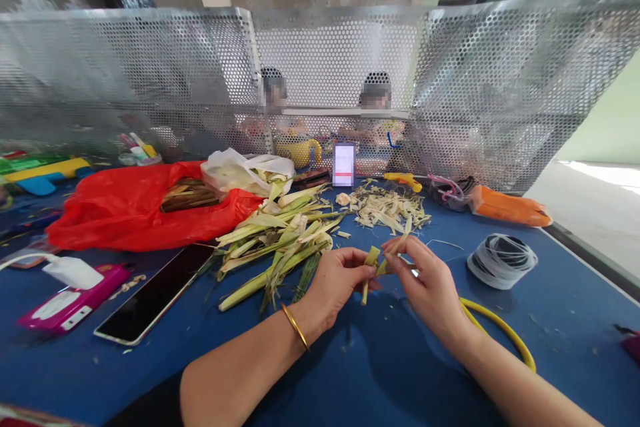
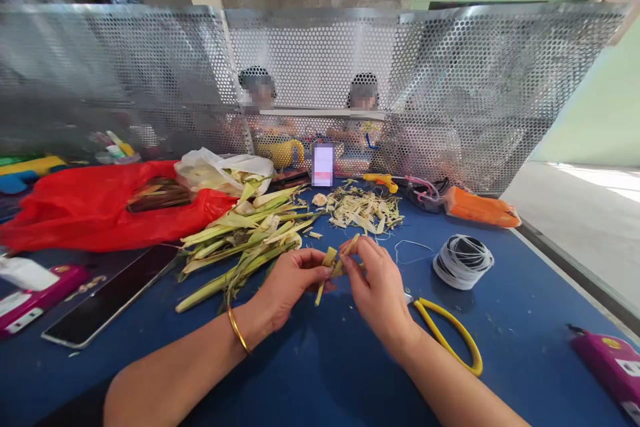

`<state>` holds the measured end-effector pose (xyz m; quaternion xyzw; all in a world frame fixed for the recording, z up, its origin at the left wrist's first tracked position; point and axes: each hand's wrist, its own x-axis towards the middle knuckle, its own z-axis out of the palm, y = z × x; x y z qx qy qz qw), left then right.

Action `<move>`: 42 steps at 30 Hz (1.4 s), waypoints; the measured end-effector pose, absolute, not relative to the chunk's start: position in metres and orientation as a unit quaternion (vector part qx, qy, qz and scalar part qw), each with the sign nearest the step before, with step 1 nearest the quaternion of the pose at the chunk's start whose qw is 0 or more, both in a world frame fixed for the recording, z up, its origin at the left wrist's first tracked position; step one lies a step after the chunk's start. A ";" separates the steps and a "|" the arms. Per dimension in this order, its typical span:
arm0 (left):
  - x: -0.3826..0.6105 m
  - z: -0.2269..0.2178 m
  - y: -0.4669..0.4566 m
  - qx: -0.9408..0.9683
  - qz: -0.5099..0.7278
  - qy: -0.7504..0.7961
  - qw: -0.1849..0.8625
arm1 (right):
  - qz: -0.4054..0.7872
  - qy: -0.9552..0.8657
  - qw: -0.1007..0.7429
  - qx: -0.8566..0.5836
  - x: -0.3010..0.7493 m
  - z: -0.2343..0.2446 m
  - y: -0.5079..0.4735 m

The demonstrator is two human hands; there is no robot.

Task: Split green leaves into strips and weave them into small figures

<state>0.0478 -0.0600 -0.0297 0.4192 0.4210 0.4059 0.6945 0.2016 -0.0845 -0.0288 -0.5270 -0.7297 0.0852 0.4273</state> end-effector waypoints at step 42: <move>0.046 -0.039 -0.051 0.329 0.466 0.453 0.685 | 0.584 -0.355 0.540 -0.491 0.182 -0.043 -0.084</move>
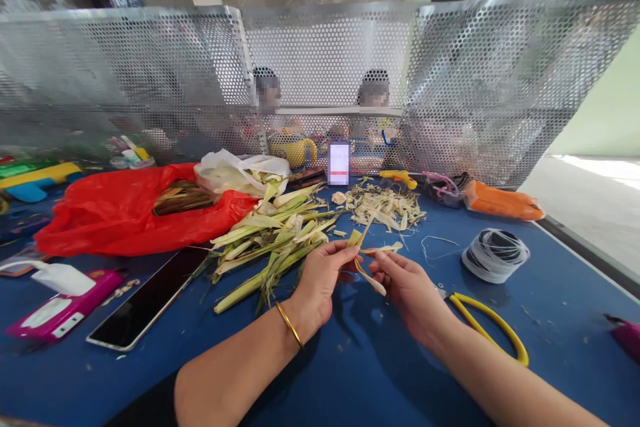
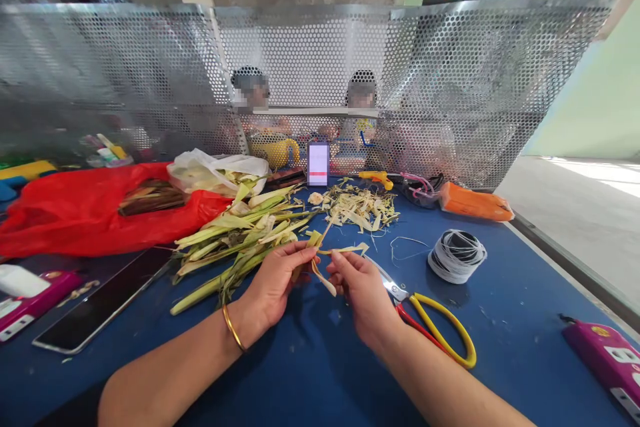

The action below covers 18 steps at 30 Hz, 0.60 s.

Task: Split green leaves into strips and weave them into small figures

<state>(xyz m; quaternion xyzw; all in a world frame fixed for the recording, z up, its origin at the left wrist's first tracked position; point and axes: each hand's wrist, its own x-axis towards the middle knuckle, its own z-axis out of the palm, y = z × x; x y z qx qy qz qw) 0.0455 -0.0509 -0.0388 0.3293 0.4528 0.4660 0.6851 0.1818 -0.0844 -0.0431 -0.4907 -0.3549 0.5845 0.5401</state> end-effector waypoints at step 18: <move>0.050 -0.041 -0.055 0.335 0.430 0.452 0.706 | 0.348 -0.580 0.515 -0.527 0.192 -0.031 -0.084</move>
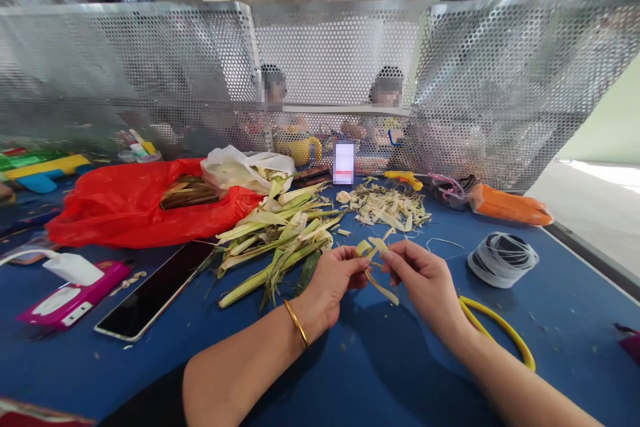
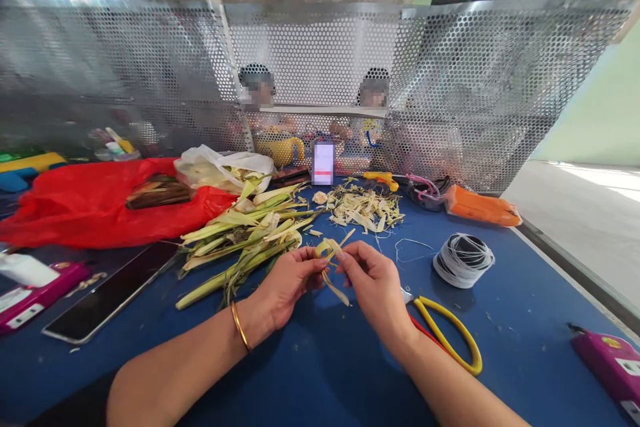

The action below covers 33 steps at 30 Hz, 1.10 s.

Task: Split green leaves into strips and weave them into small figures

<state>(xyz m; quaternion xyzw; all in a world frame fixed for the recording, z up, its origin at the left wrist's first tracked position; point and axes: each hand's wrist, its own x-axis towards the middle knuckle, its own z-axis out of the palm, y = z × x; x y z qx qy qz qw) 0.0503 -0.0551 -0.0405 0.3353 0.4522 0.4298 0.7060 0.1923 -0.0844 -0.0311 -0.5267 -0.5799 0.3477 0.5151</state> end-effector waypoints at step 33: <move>0.042 -0.047 -0.055 0.723 0.250 0.468 0.442 | 0.283 -0.665 0.324 -0.611 0.205 -0.031 -0.078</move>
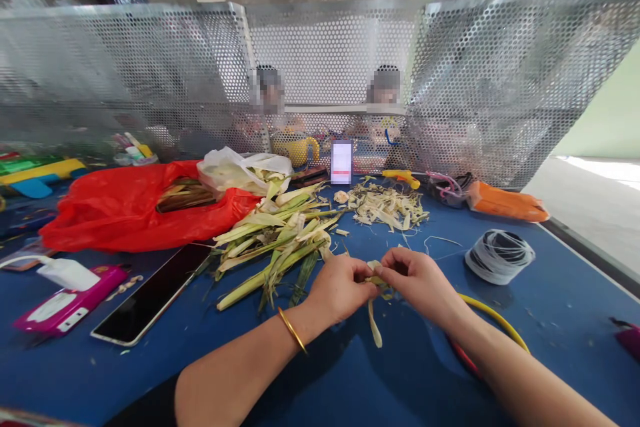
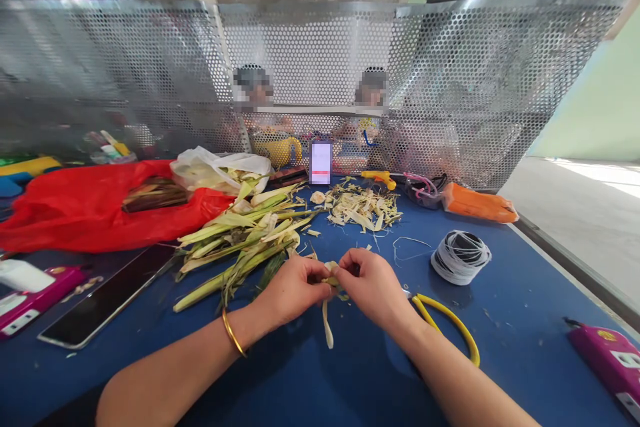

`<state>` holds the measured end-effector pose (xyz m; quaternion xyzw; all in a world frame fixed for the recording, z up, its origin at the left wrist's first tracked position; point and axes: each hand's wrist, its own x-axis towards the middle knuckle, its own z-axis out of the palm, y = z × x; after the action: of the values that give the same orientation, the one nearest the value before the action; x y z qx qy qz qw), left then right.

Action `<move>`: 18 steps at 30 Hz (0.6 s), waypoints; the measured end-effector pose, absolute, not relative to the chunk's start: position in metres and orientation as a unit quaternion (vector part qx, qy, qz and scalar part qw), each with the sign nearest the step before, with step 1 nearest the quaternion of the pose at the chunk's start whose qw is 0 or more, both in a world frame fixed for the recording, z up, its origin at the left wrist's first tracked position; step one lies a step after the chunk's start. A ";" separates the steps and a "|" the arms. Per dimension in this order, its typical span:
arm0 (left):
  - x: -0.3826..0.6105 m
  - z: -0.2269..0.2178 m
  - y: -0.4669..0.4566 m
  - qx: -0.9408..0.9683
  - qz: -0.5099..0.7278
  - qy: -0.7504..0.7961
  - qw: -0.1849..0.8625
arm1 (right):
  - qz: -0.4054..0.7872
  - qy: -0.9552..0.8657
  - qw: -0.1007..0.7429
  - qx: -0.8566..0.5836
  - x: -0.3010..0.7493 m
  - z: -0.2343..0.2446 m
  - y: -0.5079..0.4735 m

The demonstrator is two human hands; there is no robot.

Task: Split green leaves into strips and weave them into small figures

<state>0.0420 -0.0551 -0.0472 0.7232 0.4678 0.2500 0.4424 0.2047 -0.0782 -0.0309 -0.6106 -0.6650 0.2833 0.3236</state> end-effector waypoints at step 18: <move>0.044 -0.044 -0.061 0.609 0.205 0.366 0.673 | 0.411 -0.542 0.487 -0.548 0.201 -0.031 -0.077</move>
<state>0.0435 -0.0608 -0.0435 0.6085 0.3665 0.2050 0.6734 0.2011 -0.0768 -0.0310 -0.5478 -0.5419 0.4115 0.4869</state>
